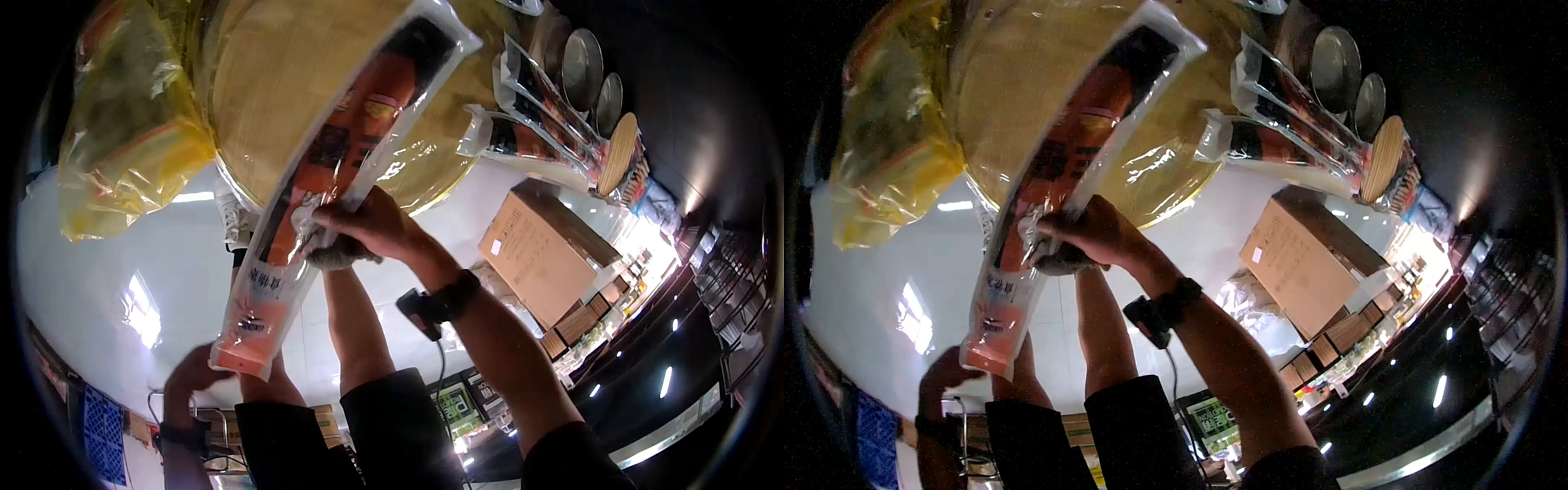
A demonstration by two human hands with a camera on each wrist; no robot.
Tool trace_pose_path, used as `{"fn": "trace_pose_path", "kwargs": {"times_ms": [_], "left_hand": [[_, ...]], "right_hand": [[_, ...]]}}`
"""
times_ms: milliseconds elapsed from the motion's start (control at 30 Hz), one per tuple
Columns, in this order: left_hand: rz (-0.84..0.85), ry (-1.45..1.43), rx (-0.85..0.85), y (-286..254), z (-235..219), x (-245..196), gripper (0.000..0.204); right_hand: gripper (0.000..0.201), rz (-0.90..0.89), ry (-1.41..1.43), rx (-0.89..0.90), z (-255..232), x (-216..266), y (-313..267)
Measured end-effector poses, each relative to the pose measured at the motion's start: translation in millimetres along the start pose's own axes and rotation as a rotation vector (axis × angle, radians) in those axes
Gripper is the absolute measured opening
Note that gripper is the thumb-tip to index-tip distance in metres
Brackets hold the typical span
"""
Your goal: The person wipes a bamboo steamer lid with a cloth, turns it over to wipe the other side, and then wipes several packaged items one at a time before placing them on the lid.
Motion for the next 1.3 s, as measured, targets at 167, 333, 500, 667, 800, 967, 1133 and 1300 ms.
{"fn": "trace_pose_path", "kwargs": {"times_ms": [167, 333, 500, 667, 800, 967, 1133, 1300], "left_hand": [[0.378, -0.453, -0.467, -5, -79, -95, 0.054], [1.155, -0.94, 0.284, -7, -39, -282, 0.065], [0.984, -0.947, -0.05, 29, -46, -268, 0.052], [0.945, -1.007, -0.118, 42, -25, -248, 0.042], [0.999, -1.127, -0.216, 69, -31, -256, 0.043], [1.228, -1.026, 0.502, 91, 0, -381, 0.037], [1.048, -1.316, 0.435, 162, 50, -453, 0.046], [0.865, -1.254, 0.174, 217, 119, -502, 0.056]], "right_hand": [[0.025, -0.18, -0.506, 0.282, -13, 43, -39], [0.031, 0.11, -0.641, 0.8, 6, 47, -71], [0.032, 0.284, -0.935, 0.919, -12, 33, -84], [0.024, 0.273, -1.176, 0.5, -83, 13, -84], [0.026, -0.162, -1.089, -0.511, -174, 83, -156], [0.022, -0.447, -0.905, -1.144, -197, 44, -248], [0.016, -0.128, -0.309, -1.08, -199, -50, -223], [0.022, -0.037, -0.289, -1.081, -176, -95, -222]]}}
Point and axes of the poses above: each hand's wrist, its own y-axis towards the middle knuckle, its own z-axis out of the palm, x = y × z, the point moved 10 cm from there along y, towards the middle knuckle, and after that the axes turned 9 degrees about -y, right-handed, at the moved point
